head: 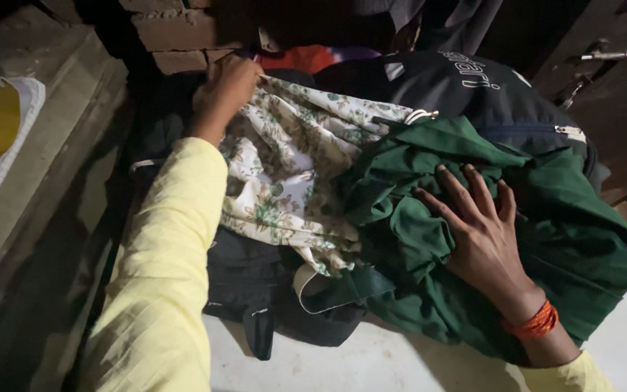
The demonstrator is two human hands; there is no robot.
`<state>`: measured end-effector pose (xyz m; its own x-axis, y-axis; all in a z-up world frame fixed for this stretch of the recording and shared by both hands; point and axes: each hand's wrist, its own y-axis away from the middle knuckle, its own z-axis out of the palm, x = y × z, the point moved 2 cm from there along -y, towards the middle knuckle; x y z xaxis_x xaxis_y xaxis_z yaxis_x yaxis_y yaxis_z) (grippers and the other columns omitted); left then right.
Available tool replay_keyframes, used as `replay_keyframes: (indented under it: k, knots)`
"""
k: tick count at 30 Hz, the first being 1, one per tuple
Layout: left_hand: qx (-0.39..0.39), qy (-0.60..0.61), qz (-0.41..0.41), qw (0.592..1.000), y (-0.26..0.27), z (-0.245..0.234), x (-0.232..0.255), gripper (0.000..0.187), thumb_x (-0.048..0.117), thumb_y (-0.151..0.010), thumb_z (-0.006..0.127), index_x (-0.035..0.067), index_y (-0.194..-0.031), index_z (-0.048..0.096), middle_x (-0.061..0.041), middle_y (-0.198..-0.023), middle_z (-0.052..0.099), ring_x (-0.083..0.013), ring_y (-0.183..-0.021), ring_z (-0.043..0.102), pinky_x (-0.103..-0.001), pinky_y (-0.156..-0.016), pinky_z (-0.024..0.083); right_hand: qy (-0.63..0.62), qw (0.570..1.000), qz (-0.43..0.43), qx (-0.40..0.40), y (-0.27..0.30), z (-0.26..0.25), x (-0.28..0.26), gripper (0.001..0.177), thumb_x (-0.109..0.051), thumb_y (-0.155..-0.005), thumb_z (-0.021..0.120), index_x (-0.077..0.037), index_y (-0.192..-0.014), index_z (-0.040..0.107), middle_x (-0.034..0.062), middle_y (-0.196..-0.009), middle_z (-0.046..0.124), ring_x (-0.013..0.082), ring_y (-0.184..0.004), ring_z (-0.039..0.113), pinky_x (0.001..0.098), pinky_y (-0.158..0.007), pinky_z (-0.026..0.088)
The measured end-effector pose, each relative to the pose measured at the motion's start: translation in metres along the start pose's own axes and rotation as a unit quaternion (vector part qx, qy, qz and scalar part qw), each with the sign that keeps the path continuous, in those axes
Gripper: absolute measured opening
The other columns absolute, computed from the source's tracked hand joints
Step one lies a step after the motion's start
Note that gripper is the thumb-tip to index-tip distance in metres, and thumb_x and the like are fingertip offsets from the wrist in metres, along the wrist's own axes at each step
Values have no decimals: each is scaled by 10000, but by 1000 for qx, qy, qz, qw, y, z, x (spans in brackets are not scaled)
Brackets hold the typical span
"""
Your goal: The person folds several garments and places them into two black backpacks on a table. They handle a light blue cloth, a floral-patterned top, a dark green garment, and a white shirt, folding each and packing them into the bags. The person also zips and unzips the backpacks during the process.
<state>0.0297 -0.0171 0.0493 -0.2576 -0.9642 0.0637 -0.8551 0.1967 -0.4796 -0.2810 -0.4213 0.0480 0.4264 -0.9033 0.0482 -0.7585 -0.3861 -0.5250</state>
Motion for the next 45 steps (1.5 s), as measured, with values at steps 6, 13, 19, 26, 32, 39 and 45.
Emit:
replay_keyframes:
  k: [6, 13, 19, 26, 32, 39, 45]
  knots:
    - [26, 103, 21, 994, 3, 47, -1, 243, 202, -903, 691, 136, -1136, 714, -173, -1067, 729, -388, -1040, 655, -562, -852, 494, -7, 1000, -4, 7, 1, 0, -1, 855, -169, -639, 768, -286, -1456, 544, 78, -1630, 394, 352, -1539, 299, 648, -1189, 192]
    - [15, 116, -125, 985, 30, 27, -116, 451, 487, -1047, 650, 47, -1100, 729, -218, -1067, 738, -405, -985, 708, -501, -853, 539, -5, 1000, 1, -3, 2, 0, -2, 945, -104, -558, 751, -287, -1459, 532, 62, -1639, 383, 364, -1534, 300, 643, -1194, 192]
    - [-233, 58, -146, 960, 87, 47, -171, 1189, 837, -812, 636, -87, -1496, 335, -357, -1515, 371, -465, -1404, 380, -495, -1115, 353, 25, 1000, -1, -12, 5, 1, -1, 943, -62, -620, 751, -311, -1502, 529, 47, -1675, 384, 341, -1568, 308, 626, -1227, 194]
    - [-145, 44, -243, 958, 129, 73, -109, 1277, 802, -721, 717, 6, -1601, 245, -350, -1572, 357, -501, -1462, 347, -585, -1158, 332, 26, 1000, -4, -4, 6, 5, 0, 950, -56, -619, 755, -308, -1506, 526, 57, -1671, 378, 352, -1568, 298, 628, -1226, 193]
    - [-118, 59, -247, 960, 120, 61, -92, 1173, 677, -645, 876, 39, -1505, 397, -355, -1465, 456, -505, -1376, 427, -580, -1117, 363, 5, 1000, 12, -16, 7, 6, 2, 967, -83, -545, 761, -286, -1464, 537, 60, -1651, 381, 348, -1554, 288, 641, -1209, 177]
    - [-137, -14, -215, 967, 119, 49, -75, 532, 464, -833, 830, 57, -1169, 764, -262, -1246, 718, -438, -1194, 685, -522, -983, 562, -2, 1000, -5, 13, 7, 3, -1, 855, -140, -672, 766, -284, -1483, 538, 70, -1653, 388, 357, -1547, 296, 651, -1202, 181]
    - [-42, 28, -220, 974, 116, 45, -83, 441, 391, -769, 852, 152, -1129, 767, -205, -1082, 735, -441, -996, 692, -548, -812, 540, -2, 1000, 1, 6, 8, 3, 0, 886, -120, -626, 747, -295, -1469, 539, 66, -1644, 388, 357, -1545, 300, 651, -1194, 189]
